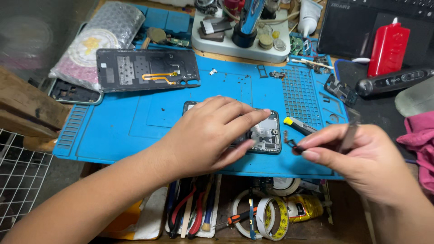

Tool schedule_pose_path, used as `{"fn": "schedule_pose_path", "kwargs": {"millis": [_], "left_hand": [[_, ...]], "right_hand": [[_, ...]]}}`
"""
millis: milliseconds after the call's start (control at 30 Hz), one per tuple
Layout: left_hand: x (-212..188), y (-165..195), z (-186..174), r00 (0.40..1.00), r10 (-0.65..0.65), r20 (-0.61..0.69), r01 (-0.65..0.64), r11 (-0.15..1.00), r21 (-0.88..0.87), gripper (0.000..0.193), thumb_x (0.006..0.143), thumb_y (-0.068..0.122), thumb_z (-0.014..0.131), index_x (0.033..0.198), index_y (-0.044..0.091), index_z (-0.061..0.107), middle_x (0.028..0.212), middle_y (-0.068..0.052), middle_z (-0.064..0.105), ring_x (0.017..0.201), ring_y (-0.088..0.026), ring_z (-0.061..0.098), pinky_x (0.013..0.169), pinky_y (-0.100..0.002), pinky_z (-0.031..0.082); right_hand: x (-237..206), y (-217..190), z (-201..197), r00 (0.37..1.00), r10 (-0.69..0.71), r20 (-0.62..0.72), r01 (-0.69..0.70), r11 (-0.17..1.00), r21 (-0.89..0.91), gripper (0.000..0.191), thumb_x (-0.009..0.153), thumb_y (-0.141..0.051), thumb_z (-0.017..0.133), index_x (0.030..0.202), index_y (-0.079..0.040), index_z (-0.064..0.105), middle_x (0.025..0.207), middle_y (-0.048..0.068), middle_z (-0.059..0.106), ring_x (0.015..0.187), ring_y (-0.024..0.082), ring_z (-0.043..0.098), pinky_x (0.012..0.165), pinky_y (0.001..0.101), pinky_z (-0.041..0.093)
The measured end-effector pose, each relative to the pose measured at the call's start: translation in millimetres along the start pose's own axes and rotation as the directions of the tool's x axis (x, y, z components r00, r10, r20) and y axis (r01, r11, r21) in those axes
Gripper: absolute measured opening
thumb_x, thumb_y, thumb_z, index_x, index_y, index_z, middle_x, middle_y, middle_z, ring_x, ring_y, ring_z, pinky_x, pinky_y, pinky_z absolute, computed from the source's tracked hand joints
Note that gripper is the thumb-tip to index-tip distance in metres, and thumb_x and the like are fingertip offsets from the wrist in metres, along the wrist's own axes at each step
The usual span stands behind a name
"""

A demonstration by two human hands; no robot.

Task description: The person disassembles a smartphone on a blue work mat, using tweezers and a screwdriver to remove internal components. They clean the interior with a brush and then reassemble the device by reconnecting cables and securing parts.

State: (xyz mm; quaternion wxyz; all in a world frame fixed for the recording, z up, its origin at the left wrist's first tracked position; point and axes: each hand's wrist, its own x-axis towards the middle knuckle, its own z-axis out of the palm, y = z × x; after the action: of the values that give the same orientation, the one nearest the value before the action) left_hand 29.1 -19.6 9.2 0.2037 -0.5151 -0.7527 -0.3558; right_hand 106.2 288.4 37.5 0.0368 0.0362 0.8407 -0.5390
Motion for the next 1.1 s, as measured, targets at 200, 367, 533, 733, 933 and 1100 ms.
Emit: {"fn": "schedule_pose_path", "kwargs": {"millis": [200,367,533,733,933,1100], "left_hand": [[-1.8,9.9,-7.1,0.996,0.054,-0.074,-0.059,0.996,-0.068,0.053,0.091,0.031,0.082,0.139,0.018,0.063,0.120,-0.002,0.069,0.103,-0.025,0.064,0.090,-0.038,0.053],[-4.7,9.4,-4.3,0.992,0.038,-0.119,-0.058,0.983,-0.173,0.031,0.094,0.031,0.082,0.122,0.022,0.074,0.108,0.005,0.072,0.096,-0.018,0.065,0.085,-0.031,0.055],[-6.7,7.8,-1.6,0.993,-0.013,-0.113,-0.012,0.976,-0.217,0.023,0.092,0.033,0.083,0.112,0.023,0.077,0.099,0.007,0.073,0.091,-0.016,0.064,0.083,-0.029,0.054],[-6.7,5.0,6.1,0.994,-0.026,-0.109,0.000,0.972,-0.235,0.024,0.091,0.034,0.083,0.111,0.023,0.077,0.099,0.007,0.073,0.090,-0.017,0.063,0.082,-0.030,0.054],[-9.3,0.0,9.9,0.995,-0.035,-0.097,0.007,0.963,-0.269,0.021,0.091,0.032,0.083,0.110,0.024,0.077,0.100,0.008,0.073,0.091,-0.016,0.061,0.085,-0.029,0.053],[-10.5,-5.8,12.3,0.996,-0.059,-0.067,0.035,0.948,-0.316,0.021,0.091,0.031,0.084,0.110,0.026,0.077,0.098,0.010,0.073,0.090,-0.014,0.060,0.085,-0.027,0.052]], "right_hand": [[8.1,-13.1,21.9,0.984,0.158,0.082,-0.165,0.982,0.093,0.018,0.078,-0.003,0.078,0.095,0.002,0.081,0.084,0.010,0.080,0.077,0.015,0.072,0.070,0.0303,0.056],[4.2,-15.5,33.8,0.990,0.119,0.081,-0.127,0.986,0.107,0.015,0.078,-0.001,0.078,0.092,0.004,0.081,0.083,0.012,0.079,0.078,0.016,0.073,0.073,0.0314,0.058],[-5.6,-8.6,39.0,0.999,0.041,0.001,-0.041,0.992,0.117,0.016,0.081,0.004,0.075,0.096,0.007,0.079,0.091,0.013,0.079,0.084,0.016,0.072,0.077,0.0298,0.057],[-10.1,2.9,36.8,0.997,0.074,-0.032,-0.068,0.983,0.170,0.018,0.081,0.005,0.074,0.098,0.008,0.078,0.092,0.015,0.079,0.084,0.017,0.073,0.078,0.0290,0.058],[-15.4,2.7,37.4,0.987,-0.160,-0.016,0.160,0.987,0.020,0.020,0.078,0.008,0.078,0.097,0.005,0.079,0.101,0.016,0.081,0.091,0.016,0.076,0.080,0.0295,0.062],[-12.9,-2.9,39.6,0.916,-0.401,0.022,0.394,0.887,-0.240,0.031,0.075,0.005,0.082,0.106,0.000,0.078,0.103,0.013,0.079,0.082,0.015,0.073,0.072,0.0266,0.058]]}}
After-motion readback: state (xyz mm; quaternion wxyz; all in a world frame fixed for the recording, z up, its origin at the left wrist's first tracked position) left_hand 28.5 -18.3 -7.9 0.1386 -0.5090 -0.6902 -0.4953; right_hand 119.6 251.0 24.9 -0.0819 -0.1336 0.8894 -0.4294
